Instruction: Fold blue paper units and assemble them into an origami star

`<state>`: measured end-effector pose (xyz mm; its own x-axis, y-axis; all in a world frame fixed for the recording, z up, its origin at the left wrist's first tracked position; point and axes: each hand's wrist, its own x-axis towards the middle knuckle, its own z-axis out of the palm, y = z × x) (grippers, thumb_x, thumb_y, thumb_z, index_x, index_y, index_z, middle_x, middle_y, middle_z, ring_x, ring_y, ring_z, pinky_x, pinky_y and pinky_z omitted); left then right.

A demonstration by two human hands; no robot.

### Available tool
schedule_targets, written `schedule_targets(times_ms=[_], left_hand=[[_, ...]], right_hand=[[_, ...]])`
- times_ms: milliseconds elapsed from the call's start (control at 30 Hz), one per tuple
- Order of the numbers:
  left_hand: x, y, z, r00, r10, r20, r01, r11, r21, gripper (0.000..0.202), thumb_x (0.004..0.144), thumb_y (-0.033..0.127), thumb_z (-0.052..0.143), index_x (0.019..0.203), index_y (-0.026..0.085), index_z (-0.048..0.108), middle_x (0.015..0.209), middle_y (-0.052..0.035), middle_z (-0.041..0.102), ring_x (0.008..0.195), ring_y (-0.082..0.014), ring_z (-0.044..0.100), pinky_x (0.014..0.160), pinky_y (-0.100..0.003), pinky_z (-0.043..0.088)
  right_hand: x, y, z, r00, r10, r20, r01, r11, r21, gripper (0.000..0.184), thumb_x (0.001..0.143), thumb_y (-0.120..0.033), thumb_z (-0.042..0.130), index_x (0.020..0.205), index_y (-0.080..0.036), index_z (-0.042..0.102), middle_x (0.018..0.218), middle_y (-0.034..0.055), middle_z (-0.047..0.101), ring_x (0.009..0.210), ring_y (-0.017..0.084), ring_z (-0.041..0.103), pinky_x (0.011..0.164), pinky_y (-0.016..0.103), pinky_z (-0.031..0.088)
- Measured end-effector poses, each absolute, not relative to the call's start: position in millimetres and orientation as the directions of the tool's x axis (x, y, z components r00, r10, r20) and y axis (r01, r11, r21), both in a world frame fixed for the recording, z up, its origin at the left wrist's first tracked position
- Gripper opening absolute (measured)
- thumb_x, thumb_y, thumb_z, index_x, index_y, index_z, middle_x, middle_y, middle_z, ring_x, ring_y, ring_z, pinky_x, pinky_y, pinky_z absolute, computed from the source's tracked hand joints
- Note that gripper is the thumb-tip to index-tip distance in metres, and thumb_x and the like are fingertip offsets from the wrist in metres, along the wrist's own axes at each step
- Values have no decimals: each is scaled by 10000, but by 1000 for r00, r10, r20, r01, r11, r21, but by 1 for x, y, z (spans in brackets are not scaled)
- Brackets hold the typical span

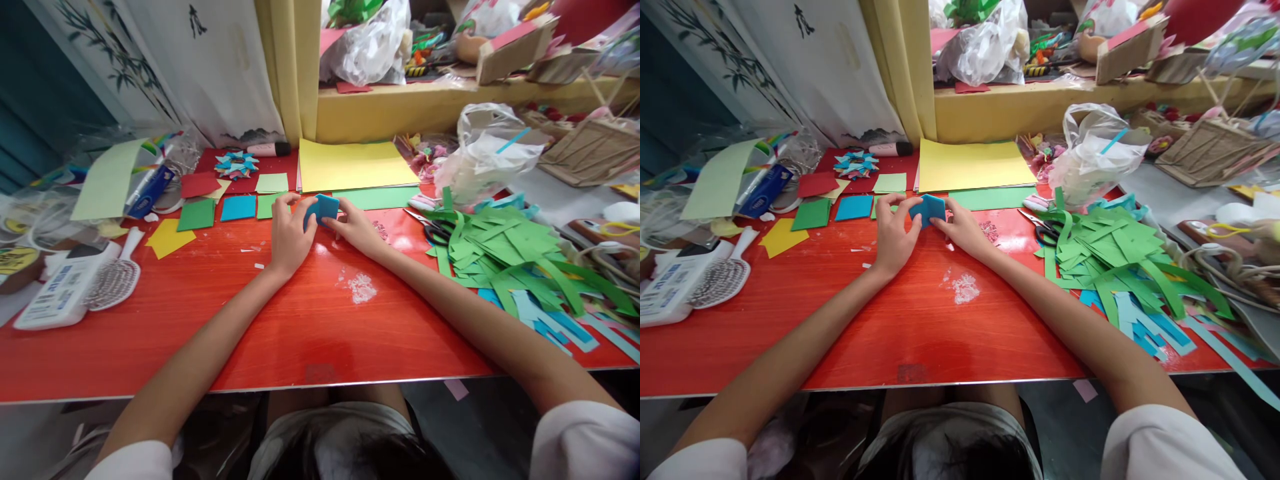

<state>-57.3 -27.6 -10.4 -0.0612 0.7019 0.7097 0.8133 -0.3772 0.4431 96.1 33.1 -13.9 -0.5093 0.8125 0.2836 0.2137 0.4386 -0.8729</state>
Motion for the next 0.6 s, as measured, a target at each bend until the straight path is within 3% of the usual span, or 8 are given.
schedule_targets(times_ms=[233,433,600], left_hand=[[-57,-27,-11,-75,700,710,790,-393,471,328,838,155,497,1157,228,517,1137,-90,412,1131,-213,423,1029,-390,367],[-57,-27,-11,-84,690,719,792,-392,469,348,823,142,505,1161,223,499,1129,-91,420,1125,-212,432,1018,-382,379],[-56,-28,-10,-100,695,713,781,-389,489,362,820,137,504,1170,224,486,1142,-86,420,1123,-202,445,1001,-363,393]], right_hand=[[96,34,-16,-516,802,301,189,450,-873,235,816,-311,553,1023,-225,483,974,17,611,551,103,553,515,268,437],[96,34,-16,-514,810,282,212,439,-873,311,810,-313,563,1098,-232,476,831,11,610,567,131,568,537,287,448],[96,35,-17,-526,808,267,210,427,-879,254,821,-303,541,1057,-229,485,744,-11,589,538,130,555,525,281,438]])
